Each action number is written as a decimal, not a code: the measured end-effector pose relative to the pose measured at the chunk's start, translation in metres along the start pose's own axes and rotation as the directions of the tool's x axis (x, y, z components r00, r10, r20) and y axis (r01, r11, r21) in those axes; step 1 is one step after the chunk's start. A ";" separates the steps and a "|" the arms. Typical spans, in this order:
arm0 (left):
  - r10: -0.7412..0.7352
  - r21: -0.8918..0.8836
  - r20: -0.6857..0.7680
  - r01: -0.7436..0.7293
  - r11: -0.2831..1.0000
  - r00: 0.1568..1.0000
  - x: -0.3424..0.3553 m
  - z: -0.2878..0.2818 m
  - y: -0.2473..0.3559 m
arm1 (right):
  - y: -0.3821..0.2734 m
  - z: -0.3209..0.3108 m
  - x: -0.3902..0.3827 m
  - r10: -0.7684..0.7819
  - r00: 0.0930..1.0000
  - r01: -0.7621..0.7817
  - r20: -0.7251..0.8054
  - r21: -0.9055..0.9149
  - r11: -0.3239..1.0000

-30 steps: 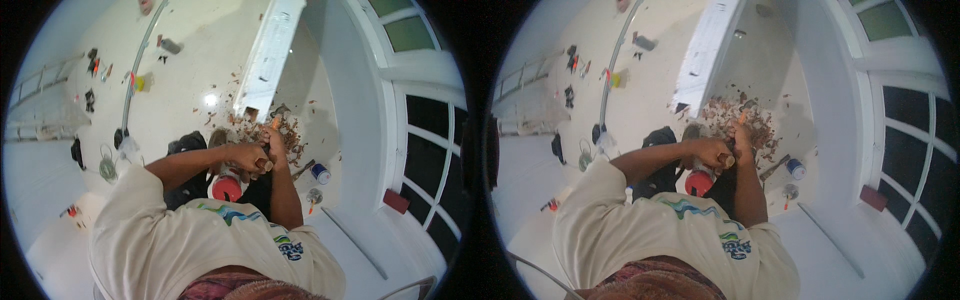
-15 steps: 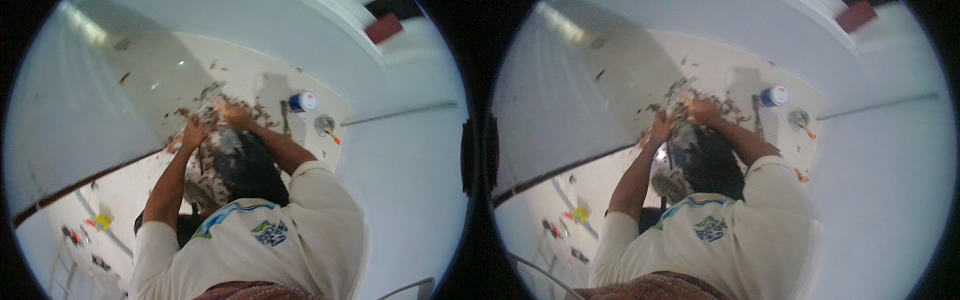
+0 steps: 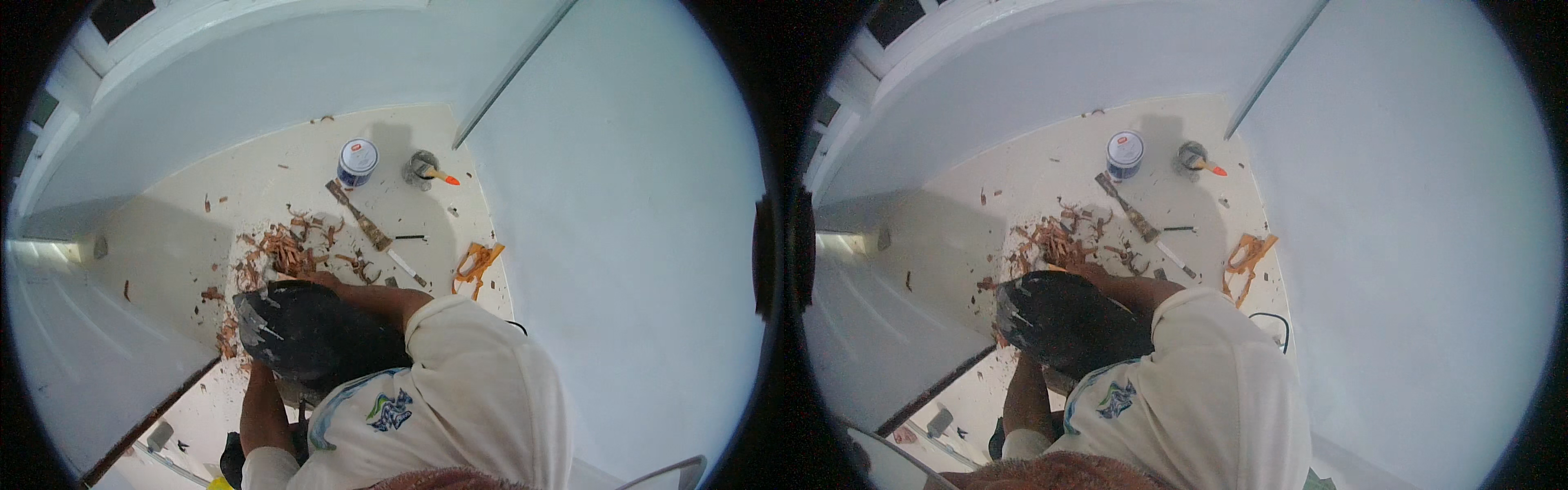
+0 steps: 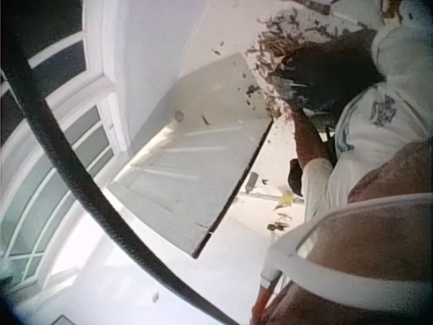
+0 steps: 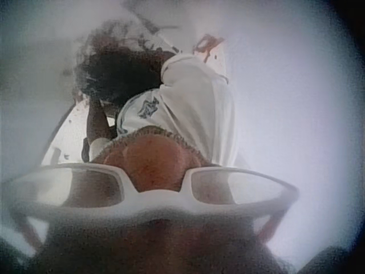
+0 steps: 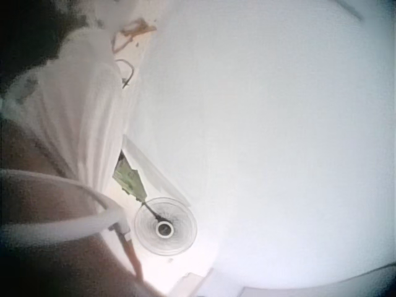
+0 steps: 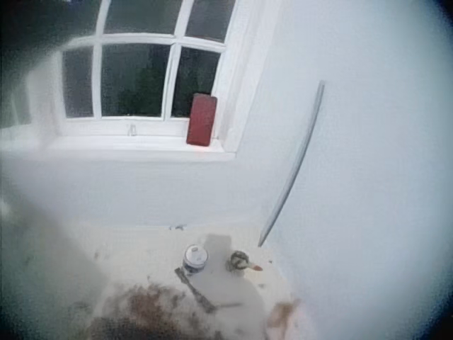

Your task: The person is installing a metal door frame. They use a hammer to secure the frame, then use a grinder to cut and smooth the metal. Finally, they search through a tool bag for screws.

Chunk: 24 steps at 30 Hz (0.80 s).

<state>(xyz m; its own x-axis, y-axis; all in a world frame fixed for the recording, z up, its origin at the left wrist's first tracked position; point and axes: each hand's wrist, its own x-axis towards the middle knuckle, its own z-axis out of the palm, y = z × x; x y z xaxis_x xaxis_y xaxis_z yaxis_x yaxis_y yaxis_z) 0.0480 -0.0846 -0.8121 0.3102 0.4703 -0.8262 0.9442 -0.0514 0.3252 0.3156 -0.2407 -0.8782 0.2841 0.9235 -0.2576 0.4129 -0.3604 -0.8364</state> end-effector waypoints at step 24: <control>0.181 0.279 0.197 -0.232 0.932 0.964 -0.072 -0.093 -0.067 | 0.092 -0.747 -0.041 0.081 0.640 -0.766 -0.764 -0.643 -0.015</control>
<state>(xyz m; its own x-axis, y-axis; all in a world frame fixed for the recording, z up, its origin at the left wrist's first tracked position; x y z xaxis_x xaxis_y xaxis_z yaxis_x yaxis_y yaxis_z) -0.0482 -0.0333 -0.7322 0.4911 0.2707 -0.8279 0.8390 -0.4026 0.3660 0.9885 -0.4097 -0.5828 0.8764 0.4616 0.1372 0.3324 -0.7861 0.5211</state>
